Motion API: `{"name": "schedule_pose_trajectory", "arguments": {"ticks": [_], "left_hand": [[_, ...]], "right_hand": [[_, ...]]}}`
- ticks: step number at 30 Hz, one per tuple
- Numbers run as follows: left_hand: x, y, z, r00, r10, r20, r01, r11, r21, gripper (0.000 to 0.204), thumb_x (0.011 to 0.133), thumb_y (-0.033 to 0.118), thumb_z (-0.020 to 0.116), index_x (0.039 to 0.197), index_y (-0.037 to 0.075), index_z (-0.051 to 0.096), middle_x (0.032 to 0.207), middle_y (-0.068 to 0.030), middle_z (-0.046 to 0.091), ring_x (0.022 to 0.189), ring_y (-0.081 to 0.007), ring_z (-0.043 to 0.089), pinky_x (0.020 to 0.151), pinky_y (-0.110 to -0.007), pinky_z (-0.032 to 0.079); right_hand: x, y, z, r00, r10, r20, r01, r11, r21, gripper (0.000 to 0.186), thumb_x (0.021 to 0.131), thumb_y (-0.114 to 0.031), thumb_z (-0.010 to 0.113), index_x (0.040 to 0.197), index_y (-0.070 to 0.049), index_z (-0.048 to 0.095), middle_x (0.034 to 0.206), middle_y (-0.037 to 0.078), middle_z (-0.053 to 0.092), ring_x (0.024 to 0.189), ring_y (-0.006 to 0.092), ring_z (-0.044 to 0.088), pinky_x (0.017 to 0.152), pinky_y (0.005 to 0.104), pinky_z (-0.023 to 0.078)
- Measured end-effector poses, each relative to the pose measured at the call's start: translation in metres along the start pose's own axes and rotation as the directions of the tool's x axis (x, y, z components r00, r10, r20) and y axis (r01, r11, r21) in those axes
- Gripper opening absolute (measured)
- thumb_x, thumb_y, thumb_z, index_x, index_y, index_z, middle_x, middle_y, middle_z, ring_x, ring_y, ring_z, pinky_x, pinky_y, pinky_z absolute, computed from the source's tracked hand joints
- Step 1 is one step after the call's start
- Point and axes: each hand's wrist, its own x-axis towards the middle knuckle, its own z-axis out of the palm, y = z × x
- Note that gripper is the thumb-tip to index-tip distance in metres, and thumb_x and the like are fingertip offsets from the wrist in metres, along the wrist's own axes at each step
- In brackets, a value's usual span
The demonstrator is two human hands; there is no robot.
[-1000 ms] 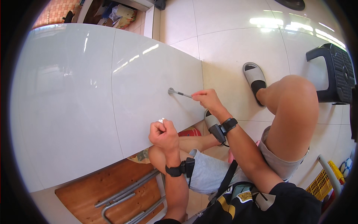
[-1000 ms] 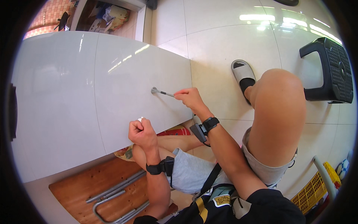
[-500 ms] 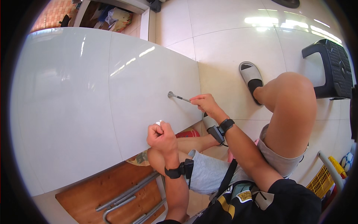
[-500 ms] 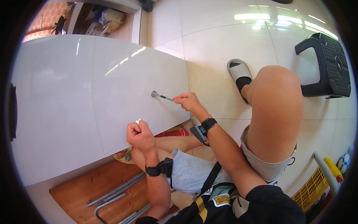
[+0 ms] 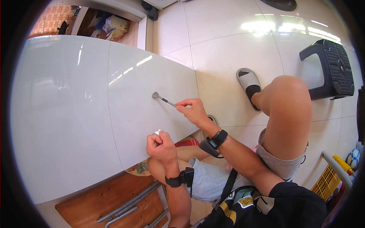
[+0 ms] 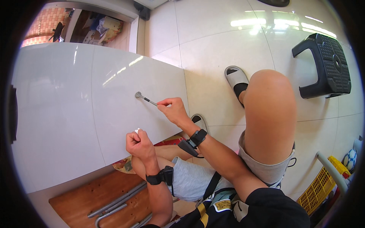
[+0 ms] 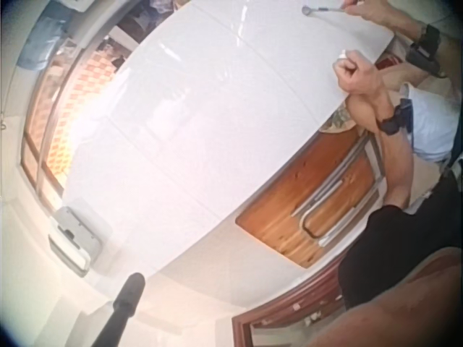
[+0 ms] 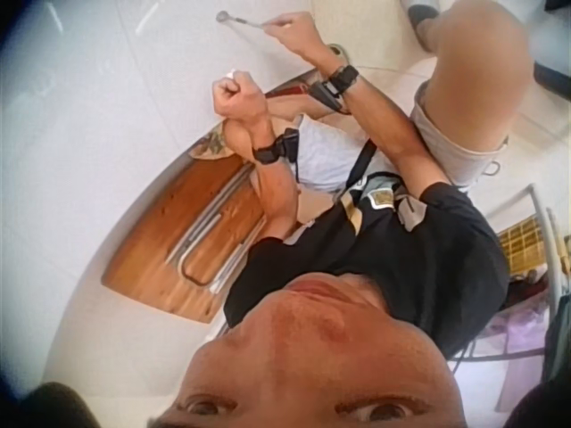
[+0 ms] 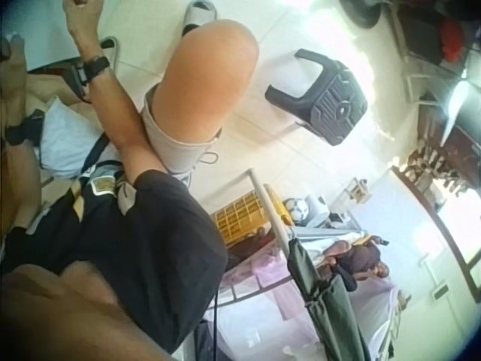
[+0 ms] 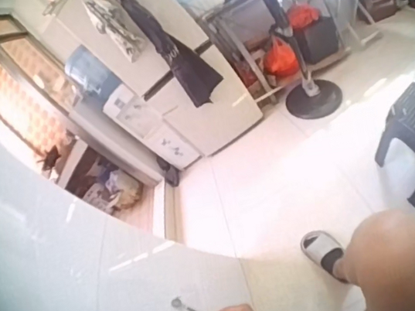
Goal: Repairing or manipulating a lock mechanism on a white cabinet using a small tool.
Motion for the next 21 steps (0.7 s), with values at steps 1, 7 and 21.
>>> {"name": "schedule_pose_trajectory", "arguments": {"ticks": [1,7,21], "left_hand": [[0.000,0.001,0.000,1.000,-0.002,0.002,0.002,1.000,0.017,0.036,0.084,-0.006,0.059,0.066,0.009,0.031,0.065,0.0063,0.035,0.061,-0.0050,0.029,0.051,-0.023,0.027],[-0.001,0.000,-0.002,1.000,0.007,-0.011,-0.008,1.000,-0.015,0.037,0.084,-0.006,0.060,0.067,0.008,0.030,0.066,0.0055,0.036,0.062,-0.0053,0.030,0.052,-0.023,0.028],[-0.001,0.005,-0.001,1.000,-0.019,0.009,0.018,1.000,0.021,0.035,0.084,-0.005,0.060,0.066,0.008,0.032,0.064,0.0053,0.035,0.060,-0.0052,0.031,0.051,-0.023,0.028]], "right_hand": [[-0.001,-0.003,-0.001,0.999,-0.030,0.031,0.030,0.999,-0.017,0.018,0.081,-0.011,0.072,0.095,0.001,0.077,0.076,0.005,0.070,0.061,0.0082,0.057,0.055,0.0243,0.045],[-0.009,-0.058,0.027,0.942,-0.322,0.091,0.327,0.944,-0.040,0.015,0.082,-0.008,0.070,0.094,-0.001,0.077,0.082,0.008,0.068,0.062,0.0108,0.057,0.055,0.0258,0.046],[0.023,0.046,-0.031,0.960,-0.281,0.019,0.278,0.934,-0.225,0.017,0.079,-0.014,0.072,0.089,-0.002,0.077,0.080,0.015,0.071,0.071,0.0220,0.067,0.065,0.0331,0.053]]}}
